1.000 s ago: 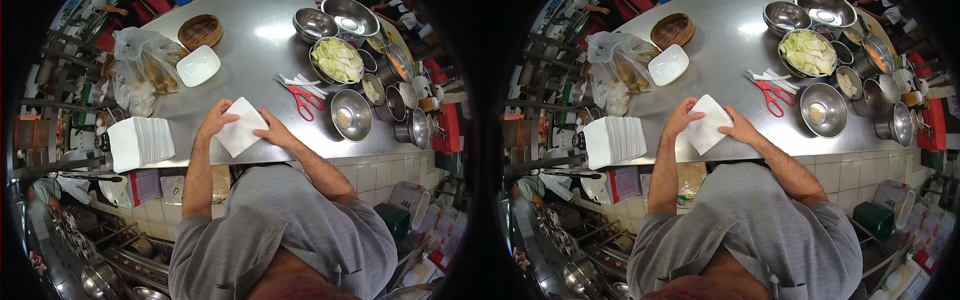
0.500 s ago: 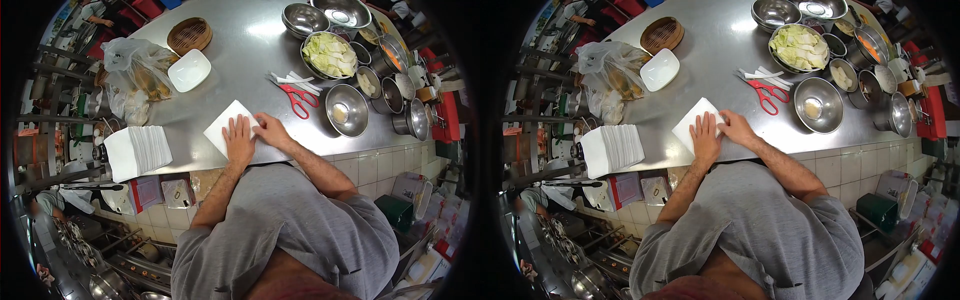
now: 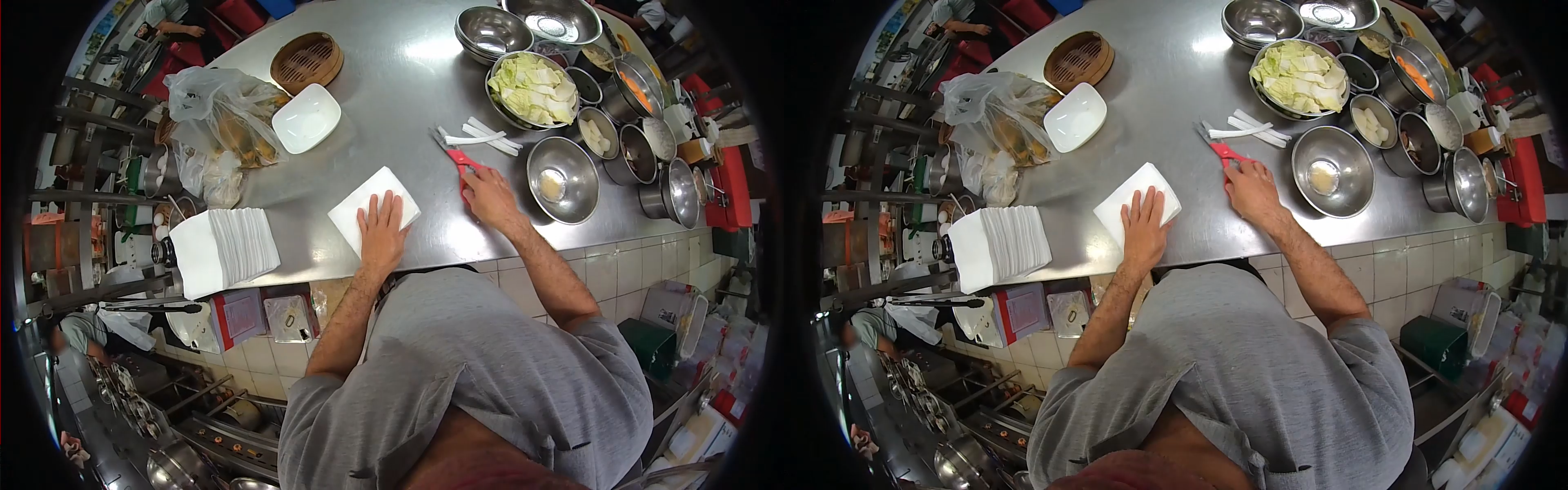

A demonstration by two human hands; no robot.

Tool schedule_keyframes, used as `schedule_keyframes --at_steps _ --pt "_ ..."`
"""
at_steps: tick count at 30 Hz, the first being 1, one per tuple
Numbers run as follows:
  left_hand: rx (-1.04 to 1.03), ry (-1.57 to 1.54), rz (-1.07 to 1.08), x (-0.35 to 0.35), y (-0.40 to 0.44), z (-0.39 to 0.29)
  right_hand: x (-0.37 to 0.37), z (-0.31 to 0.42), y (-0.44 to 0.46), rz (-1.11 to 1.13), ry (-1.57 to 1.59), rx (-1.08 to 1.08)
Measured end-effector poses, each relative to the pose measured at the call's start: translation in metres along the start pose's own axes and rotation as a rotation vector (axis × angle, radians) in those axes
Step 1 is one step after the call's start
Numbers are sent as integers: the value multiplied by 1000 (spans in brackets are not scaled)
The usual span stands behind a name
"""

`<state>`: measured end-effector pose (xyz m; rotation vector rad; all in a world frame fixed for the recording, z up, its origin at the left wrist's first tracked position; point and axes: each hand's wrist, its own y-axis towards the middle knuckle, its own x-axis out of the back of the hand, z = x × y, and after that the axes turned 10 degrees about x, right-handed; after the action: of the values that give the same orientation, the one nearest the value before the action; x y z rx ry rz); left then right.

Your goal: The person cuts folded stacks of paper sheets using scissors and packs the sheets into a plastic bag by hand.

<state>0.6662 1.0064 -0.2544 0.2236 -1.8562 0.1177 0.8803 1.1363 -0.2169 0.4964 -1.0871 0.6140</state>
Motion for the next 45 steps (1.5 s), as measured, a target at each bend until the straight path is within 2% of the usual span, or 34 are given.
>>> schedule_keyframes --at_steps 2,4,5,7,11,14,16,17,19,22,25,26,28,30,33,34,37,45 --pt "-15 -8 20 2 -1 2 -5 3 -3 -39 -35 86" --pt "-24 -22 22 3 -2 2 -8 5 -5 -194 -42 -7" --pt "-21 -23 22 2 -2 2 -8 8 -6 -192 -42 -5" --pt "-19 -13 13 1 -2 2 -6 13 -7 -118 88 -143" --pt "-28 -14 12 0 -2 2 -15 10 -9 -76 1 -102" --pt "-22 -14 19 1 -1 3 -13 -2 -2 12 77 -180" --pt "-20 -26 24 1 -2 3 -7 -9 -2 41 689 -281" --pt "-20 -28 22 2 -2 2 -1 -6 -2 40 687 -280" --pt "-13 -15 36 2 -2 2 13 3 -3 38 1147 -430" --pt "-15 -15 33 2 -2 2 22 14 -8 3 1309 -384" --pt "-19 -16 17 2 -2 1 5 10 -10 -9 1465 -426" --pt "-19 -14 17 3 -1 2 12 14 -11 -9 1466 -425" --pt "-22 -13 12 2 -2 2 32 30 -20 208 1235 -395" --pt "-18 -15 -2 0 -2 0 35 40 -28 290 1131 -405" --pt "-19 9 -2 5 0 -6 13 35 -42 377 1072 -405" --pt "-19 35 13 7 0 -8 8 34 -46 377 1075 -405" --pt "-22 30 -28 0 4 -7 -2 28 -52 600 1083 -404" --pt "31 55 -32 2 11 -18 5 46 -44 713 1113 -398"
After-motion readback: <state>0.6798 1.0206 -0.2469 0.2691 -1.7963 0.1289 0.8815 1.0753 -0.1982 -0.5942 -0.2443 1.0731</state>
